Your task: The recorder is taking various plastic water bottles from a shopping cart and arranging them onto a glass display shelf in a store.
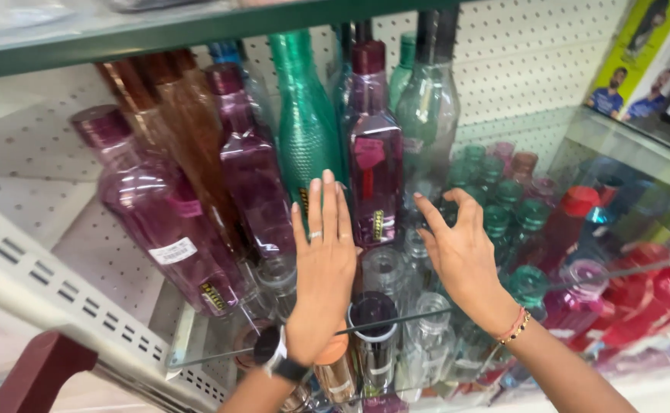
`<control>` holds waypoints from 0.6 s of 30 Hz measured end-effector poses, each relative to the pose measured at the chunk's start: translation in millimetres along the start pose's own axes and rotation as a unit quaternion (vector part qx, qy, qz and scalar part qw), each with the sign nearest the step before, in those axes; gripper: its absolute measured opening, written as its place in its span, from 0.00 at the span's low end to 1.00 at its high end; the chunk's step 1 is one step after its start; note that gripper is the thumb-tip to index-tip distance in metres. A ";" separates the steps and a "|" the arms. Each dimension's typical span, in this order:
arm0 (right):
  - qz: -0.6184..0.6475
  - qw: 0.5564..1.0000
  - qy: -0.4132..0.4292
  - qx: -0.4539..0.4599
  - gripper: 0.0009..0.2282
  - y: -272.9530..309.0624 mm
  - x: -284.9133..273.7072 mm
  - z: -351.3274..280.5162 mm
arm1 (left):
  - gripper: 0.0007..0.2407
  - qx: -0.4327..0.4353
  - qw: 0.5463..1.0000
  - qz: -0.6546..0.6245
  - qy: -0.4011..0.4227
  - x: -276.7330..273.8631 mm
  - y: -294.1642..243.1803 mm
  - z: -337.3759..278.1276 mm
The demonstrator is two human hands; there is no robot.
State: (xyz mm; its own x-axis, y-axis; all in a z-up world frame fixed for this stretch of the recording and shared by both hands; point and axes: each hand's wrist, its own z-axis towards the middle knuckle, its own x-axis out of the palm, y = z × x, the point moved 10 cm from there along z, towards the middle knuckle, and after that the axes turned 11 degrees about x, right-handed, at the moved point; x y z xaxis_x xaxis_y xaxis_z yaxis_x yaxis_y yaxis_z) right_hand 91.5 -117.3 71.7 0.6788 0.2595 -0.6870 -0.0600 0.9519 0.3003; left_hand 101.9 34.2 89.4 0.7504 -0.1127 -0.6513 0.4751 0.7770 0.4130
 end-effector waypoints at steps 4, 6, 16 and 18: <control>0.043 0.995 -0.090 -0.002 0.23 6.5 -36.1 -32.3 | 0.35 -0.050 0.979 -0.182 -0.076 -30.3 -26.8 -13.0; 0.056 0.993 -0.100 0.039 0.23 -2.4 -44.1 -53.9 | 0.35 -0.041 0.967 -0.237 -0.086 -36.4 -49.6 -19.7; -0.008 0.970 -0.160 0.185 0.23 -101.5 -90.4 -197.1 | 0.22 0.136 0.842 -0.509 -0.117 -14.2 -229.5 -34.7; -0.043 0.959 -0.158 0.230 0.22 -128.6 -99.2 -228.1 | 0.21 0.164 0.811 -0.556 -0.082 -8.5 -276.2 -39.6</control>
